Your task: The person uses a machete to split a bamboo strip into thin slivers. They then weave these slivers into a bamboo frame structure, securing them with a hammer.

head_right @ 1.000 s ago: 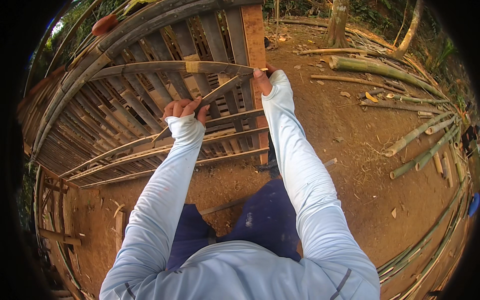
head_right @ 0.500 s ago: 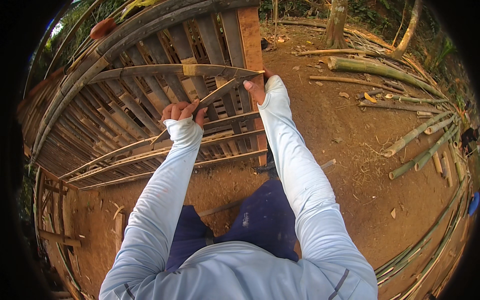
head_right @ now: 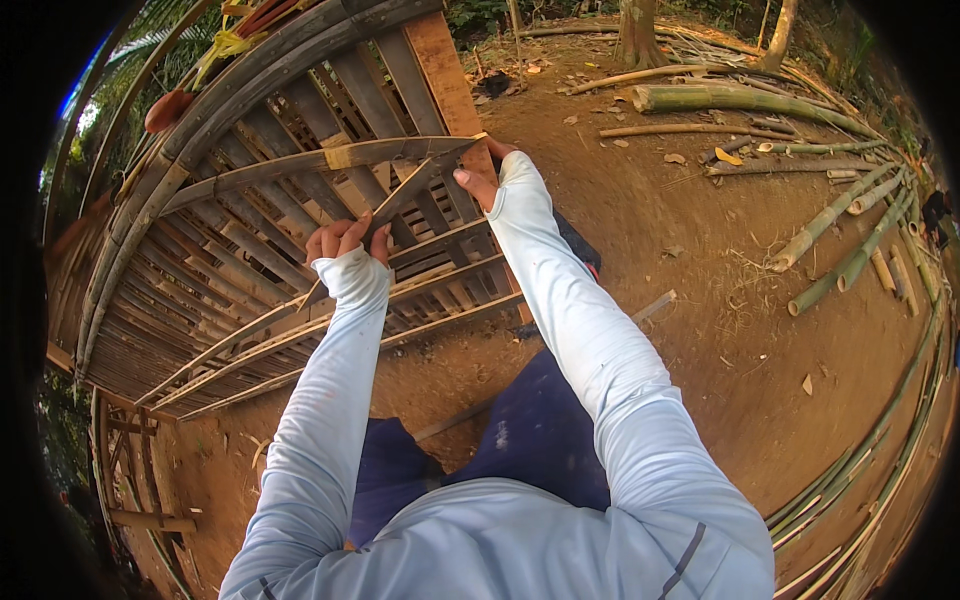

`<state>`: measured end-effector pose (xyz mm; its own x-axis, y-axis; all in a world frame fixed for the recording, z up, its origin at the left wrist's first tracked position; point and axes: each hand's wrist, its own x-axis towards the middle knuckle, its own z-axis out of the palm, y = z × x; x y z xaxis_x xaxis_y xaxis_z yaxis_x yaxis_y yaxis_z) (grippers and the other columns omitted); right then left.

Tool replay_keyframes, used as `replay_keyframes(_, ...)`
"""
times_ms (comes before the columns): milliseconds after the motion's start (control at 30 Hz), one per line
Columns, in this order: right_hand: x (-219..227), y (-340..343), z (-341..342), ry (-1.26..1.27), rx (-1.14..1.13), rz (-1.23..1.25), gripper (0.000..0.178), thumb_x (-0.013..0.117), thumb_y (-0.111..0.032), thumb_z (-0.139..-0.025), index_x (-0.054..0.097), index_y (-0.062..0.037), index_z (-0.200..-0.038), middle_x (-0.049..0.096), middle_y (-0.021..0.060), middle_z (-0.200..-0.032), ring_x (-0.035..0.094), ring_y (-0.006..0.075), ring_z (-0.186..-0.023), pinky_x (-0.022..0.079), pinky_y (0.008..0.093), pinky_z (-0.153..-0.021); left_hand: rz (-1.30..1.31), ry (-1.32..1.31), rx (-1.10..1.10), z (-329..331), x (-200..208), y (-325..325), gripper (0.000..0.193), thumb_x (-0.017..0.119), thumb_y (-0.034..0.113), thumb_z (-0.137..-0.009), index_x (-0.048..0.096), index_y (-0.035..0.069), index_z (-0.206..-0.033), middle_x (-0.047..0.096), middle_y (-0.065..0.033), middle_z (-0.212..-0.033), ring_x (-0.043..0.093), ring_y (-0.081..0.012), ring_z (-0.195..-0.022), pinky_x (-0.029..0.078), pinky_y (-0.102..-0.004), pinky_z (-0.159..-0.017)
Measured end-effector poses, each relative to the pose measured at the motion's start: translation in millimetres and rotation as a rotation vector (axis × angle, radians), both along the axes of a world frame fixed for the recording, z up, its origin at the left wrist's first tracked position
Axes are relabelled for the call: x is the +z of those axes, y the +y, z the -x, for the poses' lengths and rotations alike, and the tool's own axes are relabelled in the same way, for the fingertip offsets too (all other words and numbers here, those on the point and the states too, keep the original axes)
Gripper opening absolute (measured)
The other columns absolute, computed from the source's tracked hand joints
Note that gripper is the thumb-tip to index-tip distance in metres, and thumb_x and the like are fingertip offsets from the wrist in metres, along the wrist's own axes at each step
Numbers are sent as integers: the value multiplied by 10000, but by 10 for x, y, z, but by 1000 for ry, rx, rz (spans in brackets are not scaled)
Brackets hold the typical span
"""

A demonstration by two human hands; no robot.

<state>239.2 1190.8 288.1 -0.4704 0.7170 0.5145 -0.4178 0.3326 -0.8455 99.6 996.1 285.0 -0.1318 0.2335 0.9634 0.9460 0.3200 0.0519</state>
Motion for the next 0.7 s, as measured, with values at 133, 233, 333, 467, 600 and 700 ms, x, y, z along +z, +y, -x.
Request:
replay_keyframes(133,-72,65,36,-16,-44,-13,782,836,-299,-752,485,89,-1333,662,165,-1157,622,198,-1061,475,336,-935,9,14,-8,28,-17,3,386,891,170,-609,739,208,-962,626,10,-889,544,-263,-926,378,-463,-870)
replay_keyframes(233,9,-1,-12,-37,25,1,806,819,-389,-783,475,84,-1337,625,176,-1220,578,218,-1133,433,349,-999,9,30,-1,25,-6,-7,373,880,159,-617,743,196,-962,631,0,-890,547,-272,-927,388,-463,-856)
replay_keyframes(333,108,-101,-70,14,74,65,840,828,-396,-773,456,96,-1343,622,183,-1224,580,224,-1137,432,363,-1008,7,42,11,7,-7,-2,377,873,145,-618,739,184,-968,632,-2,-890,551,-273,-927,394,-460,-856)
replay_keyframes(467,142,-112,-84,-22,36,48,872,836,-392,-766,429,104,-1356,606,193,-1241,564,237,-1167,421,372,-1025,15,46,4,13,2,-18,378,864,142,-630,731,185,-981,633,-6,-892,558,-276,-934,385,-483,-884)
replay_keyframes(600,-72,15,54,-7,-30,29,795,821,-337,-773,465,77,-1350,606,223,-1243,580,271,-1161,438,381,-1004,25,39,-7,28,-20,9,370,855,142,-645,727,185,-990,633,-9,-896,560,-279,-941,372,-501,-905)
replay_keyframes(700,-91,6,52,-21,-73,2,780,814,-343,-774,478,60,-1351,594,242,-1259,576,298,-1176,439,393,-1003,37,26,1,16,-15,-7,361,853,148,-653,726,183,-989,633,-10,-897,558,-281,-944,369,-501,-908)
